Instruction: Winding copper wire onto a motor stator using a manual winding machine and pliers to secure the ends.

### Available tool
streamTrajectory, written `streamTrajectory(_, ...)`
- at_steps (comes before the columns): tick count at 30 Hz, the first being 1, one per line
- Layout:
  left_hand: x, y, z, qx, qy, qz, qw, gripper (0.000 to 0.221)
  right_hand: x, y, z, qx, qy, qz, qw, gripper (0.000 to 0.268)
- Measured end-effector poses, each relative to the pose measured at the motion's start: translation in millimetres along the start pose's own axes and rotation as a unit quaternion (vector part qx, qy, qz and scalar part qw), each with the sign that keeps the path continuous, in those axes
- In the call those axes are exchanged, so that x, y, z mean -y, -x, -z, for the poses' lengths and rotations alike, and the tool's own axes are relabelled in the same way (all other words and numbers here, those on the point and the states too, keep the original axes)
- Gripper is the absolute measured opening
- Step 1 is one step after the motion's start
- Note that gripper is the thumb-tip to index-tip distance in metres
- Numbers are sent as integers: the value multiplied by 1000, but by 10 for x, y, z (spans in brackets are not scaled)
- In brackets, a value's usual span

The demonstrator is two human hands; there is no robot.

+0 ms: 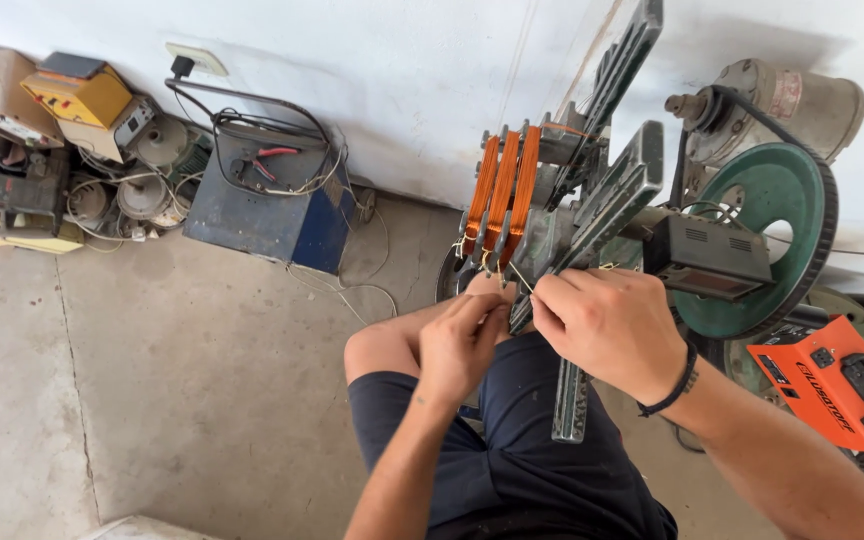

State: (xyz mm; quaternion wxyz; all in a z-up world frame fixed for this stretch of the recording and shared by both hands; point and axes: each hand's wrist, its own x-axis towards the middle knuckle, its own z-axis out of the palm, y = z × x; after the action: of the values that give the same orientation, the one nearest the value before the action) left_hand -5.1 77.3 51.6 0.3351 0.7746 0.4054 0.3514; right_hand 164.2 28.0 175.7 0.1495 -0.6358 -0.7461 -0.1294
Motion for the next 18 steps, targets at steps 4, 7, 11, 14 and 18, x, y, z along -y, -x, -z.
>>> streamTrajectory(4,-2,70,-338,-45,120,46,991,3,29,-5,-3,-2,1,2,1000,33)
streamTrajectory(7,-74,49,-386,-76,229,82,967,6,5,-28,-4,-1,-12,1,1000,35)
streamTrajectory(11,-107,0,-226,-131,246,5,960,5,31,-54,7,-1,-28,0,1000,37)
streamTrajectory(14,-53,-79,-111,-138,259,-67,954,7,45,-56,32,1,-38,-6,999,37)
streamTrajectory(18,11,-226,-60,-105,310,-134,935,14,46,-61,33,-2,-44,-10,999,36)
